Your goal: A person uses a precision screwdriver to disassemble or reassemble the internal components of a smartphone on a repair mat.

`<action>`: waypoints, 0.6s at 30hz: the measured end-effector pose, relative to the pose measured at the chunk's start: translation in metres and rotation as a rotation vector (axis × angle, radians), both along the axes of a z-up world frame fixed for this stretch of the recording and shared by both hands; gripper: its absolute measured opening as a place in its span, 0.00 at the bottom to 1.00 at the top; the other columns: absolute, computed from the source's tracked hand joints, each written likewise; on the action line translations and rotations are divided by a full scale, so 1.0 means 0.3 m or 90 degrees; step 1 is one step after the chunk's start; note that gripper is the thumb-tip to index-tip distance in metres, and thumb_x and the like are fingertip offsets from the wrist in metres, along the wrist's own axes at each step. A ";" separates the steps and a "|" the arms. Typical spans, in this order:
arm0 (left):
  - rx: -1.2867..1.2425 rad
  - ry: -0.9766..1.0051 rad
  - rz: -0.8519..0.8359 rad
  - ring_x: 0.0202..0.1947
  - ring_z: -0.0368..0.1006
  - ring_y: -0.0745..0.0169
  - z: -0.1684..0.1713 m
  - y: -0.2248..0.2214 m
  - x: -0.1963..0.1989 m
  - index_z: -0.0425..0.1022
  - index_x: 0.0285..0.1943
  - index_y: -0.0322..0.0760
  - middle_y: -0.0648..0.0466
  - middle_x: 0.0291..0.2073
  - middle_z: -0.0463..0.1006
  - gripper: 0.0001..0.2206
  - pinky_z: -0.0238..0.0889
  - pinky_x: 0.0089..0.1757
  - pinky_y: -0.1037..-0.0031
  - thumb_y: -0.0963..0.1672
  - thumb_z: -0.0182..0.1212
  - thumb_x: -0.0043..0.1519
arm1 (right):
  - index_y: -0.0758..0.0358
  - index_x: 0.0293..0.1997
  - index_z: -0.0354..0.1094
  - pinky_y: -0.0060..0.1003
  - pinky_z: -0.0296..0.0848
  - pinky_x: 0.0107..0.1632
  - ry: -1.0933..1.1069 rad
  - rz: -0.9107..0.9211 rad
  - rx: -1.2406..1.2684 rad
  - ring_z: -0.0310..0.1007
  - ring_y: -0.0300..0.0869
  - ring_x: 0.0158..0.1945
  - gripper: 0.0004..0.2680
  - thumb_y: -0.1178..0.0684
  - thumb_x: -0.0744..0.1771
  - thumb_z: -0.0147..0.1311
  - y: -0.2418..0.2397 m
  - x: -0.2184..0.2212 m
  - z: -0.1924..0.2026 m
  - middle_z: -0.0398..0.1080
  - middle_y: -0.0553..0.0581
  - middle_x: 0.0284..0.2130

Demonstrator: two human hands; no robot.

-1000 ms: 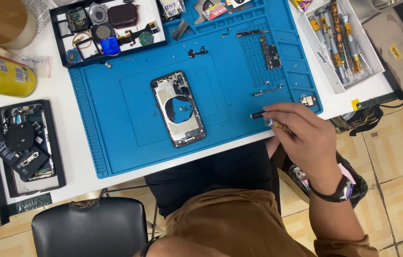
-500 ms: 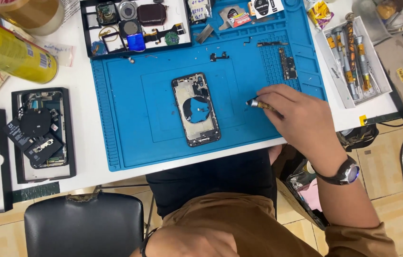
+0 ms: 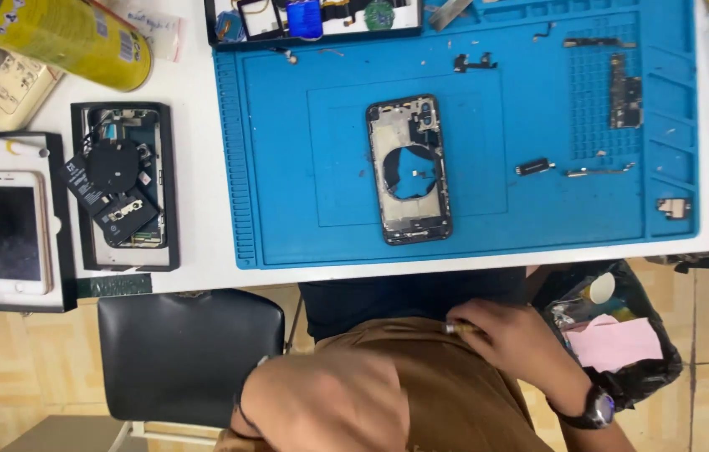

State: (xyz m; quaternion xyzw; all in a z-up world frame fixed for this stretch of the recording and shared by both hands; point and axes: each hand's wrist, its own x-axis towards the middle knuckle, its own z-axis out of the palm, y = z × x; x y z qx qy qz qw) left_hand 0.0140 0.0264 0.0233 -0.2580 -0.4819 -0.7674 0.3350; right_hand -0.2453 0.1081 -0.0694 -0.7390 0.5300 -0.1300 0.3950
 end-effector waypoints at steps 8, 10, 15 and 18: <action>-0.457 -0.777 0.840 0.40 0.66 0.59 -0.057 -0.100 -0.033 0.69 0.52 0.46 0.55 0.42 0.70 0.13 0.54 0.40 0.71 0.48 0.60 0.61 | 0.51 0.44 0.68 0.34 0.65 0.23 0.246 -0.026 -0.257 0.70 0.42 0.24 0.09 0.50 0.62 0.54 0.109 -0.057 -0.384 0.71 0.51 0.23; -0.477 -0.806 0.860 0.40 0.66 0.59 -0.067 -0.100 -0.039 0.69 0.52 0.47 0.55 0.43 0.70 0.13 0.53 0.40 0.70 0.49 0.60 0.62 | 0.53 0.43 0.69 0.36 0.65 0.27 0.252 -0.057 -0.333 0.69 0.42 0.24 0.09 0.50 0.61 0.56 0.131 -0.072 -0.456 0.70 0.50 0.22; -0.476 -0.856 0.862 0.42 0.67 0.58 -0.069 -0.102 -0.037 0.68 0.53 0.49 0.56 0.44 0.70 0.13 0.55 0.42 0.70 0.50 0.59 0.62 | 0.57 0.36 0.70 0.42 0.65 0.29 0.213 -0.126 -0.412 0.68 0.48 0.26 0.05 0.53 0.60 0.56 0.137 -0.050 -0.474 0.68 0.54 0.24; -0.449 -0.824 0.839 0.44 0.69 0.56 -0.062 -0.114 -0.037 0.69 0.50 0.45 0.52 0.44 0.70 0.11 0.58 0.45 0.68 0.47 0.59 0.62 | 0.57 0.36 0.70 0.43 0.65 0.31 0.203 -0.123 -0.396 0.68 0.49 0.28 0.06 0.52 0.61 0.57 0.156 -0.037 -0.488 0.69 0.55 0.26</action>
